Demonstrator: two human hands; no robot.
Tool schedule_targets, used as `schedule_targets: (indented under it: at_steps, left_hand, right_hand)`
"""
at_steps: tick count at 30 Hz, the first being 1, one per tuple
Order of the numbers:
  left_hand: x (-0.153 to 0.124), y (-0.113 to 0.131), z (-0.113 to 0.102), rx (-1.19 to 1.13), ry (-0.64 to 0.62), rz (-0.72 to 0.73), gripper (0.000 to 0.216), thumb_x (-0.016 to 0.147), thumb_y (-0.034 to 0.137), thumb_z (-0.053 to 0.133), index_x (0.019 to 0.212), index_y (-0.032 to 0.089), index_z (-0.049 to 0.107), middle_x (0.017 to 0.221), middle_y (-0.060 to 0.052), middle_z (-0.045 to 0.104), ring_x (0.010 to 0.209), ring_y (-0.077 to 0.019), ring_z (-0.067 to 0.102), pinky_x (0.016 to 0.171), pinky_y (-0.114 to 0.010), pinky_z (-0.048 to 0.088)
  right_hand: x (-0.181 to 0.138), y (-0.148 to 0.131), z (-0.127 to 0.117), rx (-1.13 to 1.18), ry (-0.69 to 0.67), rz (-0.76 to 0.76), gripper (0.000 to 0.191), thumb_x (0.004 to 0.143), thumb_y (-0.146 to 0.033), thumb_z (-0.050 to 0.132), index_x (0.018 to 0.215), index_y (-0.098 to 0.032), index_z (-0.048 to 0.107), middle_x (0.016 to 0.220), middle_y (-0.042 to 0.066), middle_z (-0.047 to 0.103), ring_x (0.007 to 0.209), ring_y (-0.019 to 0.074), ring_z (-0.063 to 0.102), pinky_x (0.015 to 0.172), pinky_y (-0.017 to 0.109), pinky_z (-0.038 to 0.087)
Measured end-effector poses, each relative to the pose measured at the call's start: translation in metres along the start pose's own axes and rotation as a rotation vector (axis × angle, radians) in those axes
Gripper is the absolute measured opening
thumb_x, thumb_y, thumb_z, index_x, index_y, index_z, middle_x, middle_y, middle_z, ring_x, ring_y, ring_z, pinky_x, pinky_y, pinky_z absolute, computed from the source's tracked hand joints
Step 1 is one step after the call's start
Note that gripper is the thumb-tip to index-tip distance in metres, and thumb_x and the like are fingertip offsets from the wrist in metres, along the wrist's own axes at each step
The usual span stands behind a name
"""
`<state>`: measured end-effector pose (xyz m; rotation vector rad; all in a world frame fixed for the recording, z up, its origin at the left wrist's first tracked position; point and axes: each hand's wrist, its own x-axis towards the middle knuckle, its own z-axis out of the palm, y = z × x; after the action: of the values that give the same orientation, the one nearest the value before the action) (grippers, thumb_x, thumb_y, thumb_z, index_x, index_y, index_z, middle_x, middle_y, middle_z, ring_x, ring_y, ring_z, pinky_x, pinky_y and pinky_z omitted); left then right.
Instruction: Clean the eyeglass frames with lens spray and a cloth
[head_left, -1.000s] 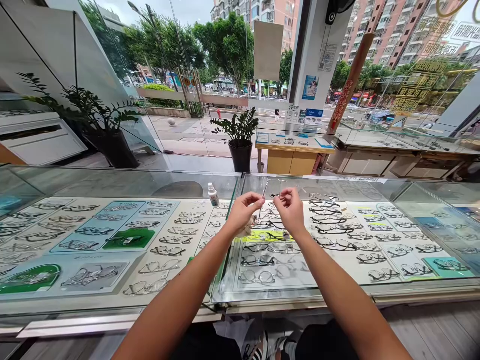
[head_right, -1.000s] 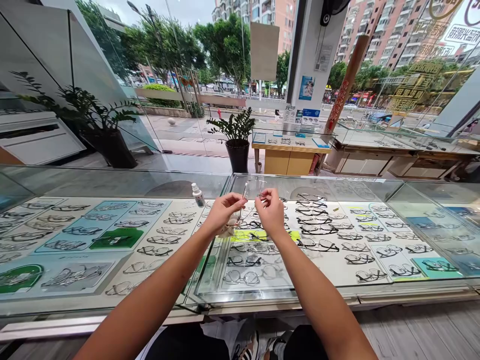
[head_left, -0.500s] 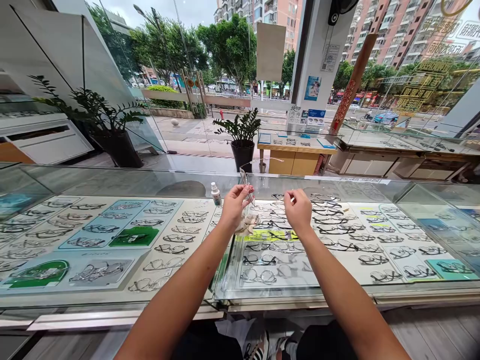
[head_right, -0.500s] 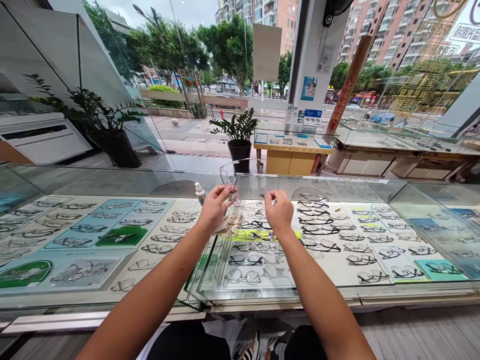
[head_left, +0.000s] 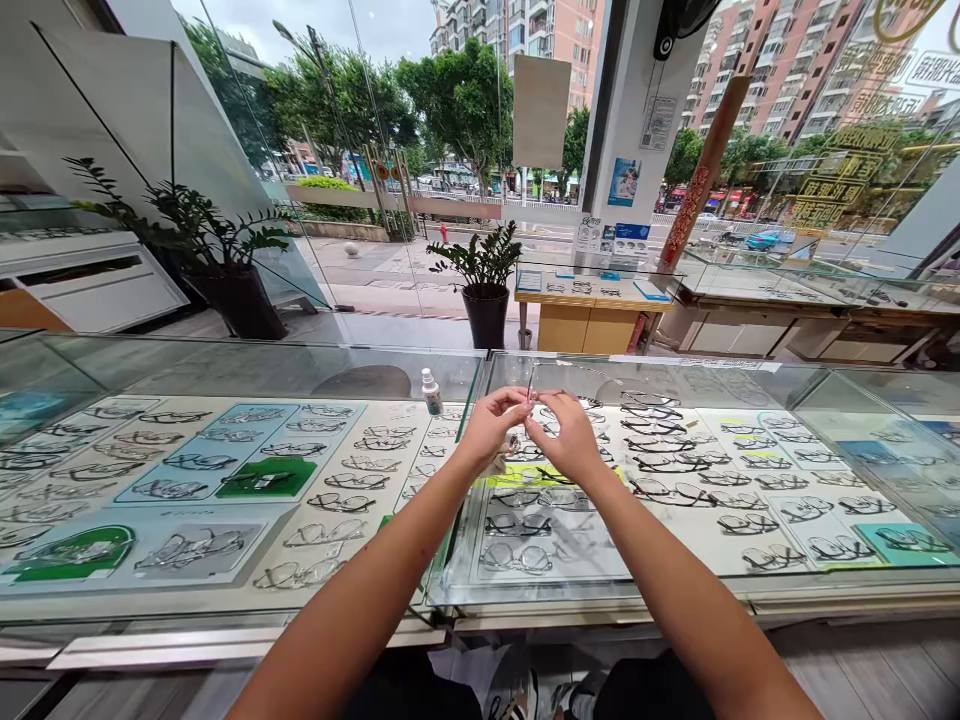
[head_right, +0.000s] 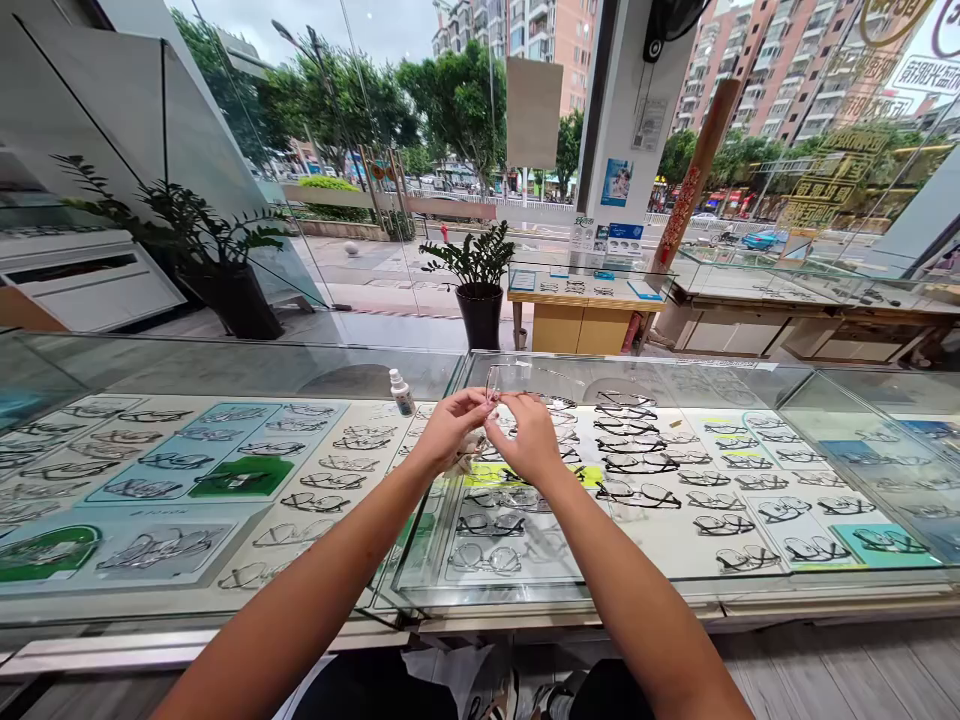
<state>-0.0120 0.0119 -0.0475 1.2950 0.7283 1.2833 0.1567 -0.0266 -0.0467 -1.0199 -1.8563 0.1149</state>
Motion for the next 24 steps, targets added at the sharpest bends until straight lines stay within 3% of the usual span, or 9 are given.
schedule_targets:
  at_steps: [9, 15, 18, 21, 24]
  left_hand:
    - [-0.001, -0.001, -0.001, 0.049, -0.039, -0.001, 0.028, 0.075, 0.044, 0.089, 0.081, 0.020, 0.075, 0.120, -0.008, 0.071, 0.112, -0.0246, 0.067, 0.096, -0.037, 0.052]
    - [-0.004, 0.005, 0.003, 0.262, 0.008, 0.125, 0.025, 0.083, 0.045, 0.080, 0.090, 0.022, 0.076, 0.117, -0.010, 0.071, 0.115, -0.0277, 0.065, 0.094, -0.038, 0.053]
    - [-0.005, 0.012, -0.001, 0.428, 0.161, 0.240, 0.018, 0.091, 0.040, 0.071, 0.096, 0.023, 0.074, 0.112, -0.009, 0.070, 0.108, -0.0264, 0.065, 0.092, -0.037, 0.051]
    - [-0.005, 0.020, -0.012, 0.653, 0.364, 0.397, 0.011, 0.094, 0.032, 0.066, 0.100, 0.023, 0.069, 0.112, -0.010, 0.066, 0.111, -0.0290, 0.061, 0.100, -0.043, 0.048]
    - [0.000, 0.022, -0.027, 0.815, 0.640, 0.518, 0.029, 0.091, 0.023, 0.066, 0.119, 0.021, 0.061, 0.130, -0.015, 0.058, 0.129, -0.0338, 0.051, 0.117, -0.050, 0.036]
  right_hand:
    - [-0.002, -0.001, 0.007, 0.168, 0.006, 0.119, 0.021, 0.095, -0.031, 0.065, 0.110, -0.022, 0.076, 0.114, 0.011, 0.080, 0.110, 0.0273, 0.070, 0.103, 0.044, 0.052]
    - [-0.002, -0.002, 0.004, 0.167, 0.057, 0.242, 0.019, 0.092, -0.032, 0.067, 0.106, -0.023, 0.077, 0.107, 0.008, 0.079, 0.103, 0.0266, 0.069, 0.093, 0.040, 0.053]
    - [-0.002, 0.000, 0.002, 0.162, 0.079, 0.276, 0.022, 0.097, -0.040, 0.065, 0.102, -0.023, 0.078, 0.103, 0.008, 0.079, 0.101, 0.0266, 0.069, 0.092, 0.040, 0.052]
    - [-0.003, 0.004, 0.001, 0.177, 0.107, 0.282, 0.025, 0.099, -0.042, 0.063, 0.102, -0.023, 0.079, 0.106, 0.008, 0.079, 0.103, 0.0266, 0.069, 0.092, 0.040, 0.052]
    - [-0.004, 0.008, 0.001, 0.193, 0.146, 0.289, 0.024, 0.099, -0.041, 0.063, 0.100, -0.023, 0.080, 0.108, 0.009, 0.080, 0.105, 0.0267, 0.070, 0.094, 0.041, 0.052]
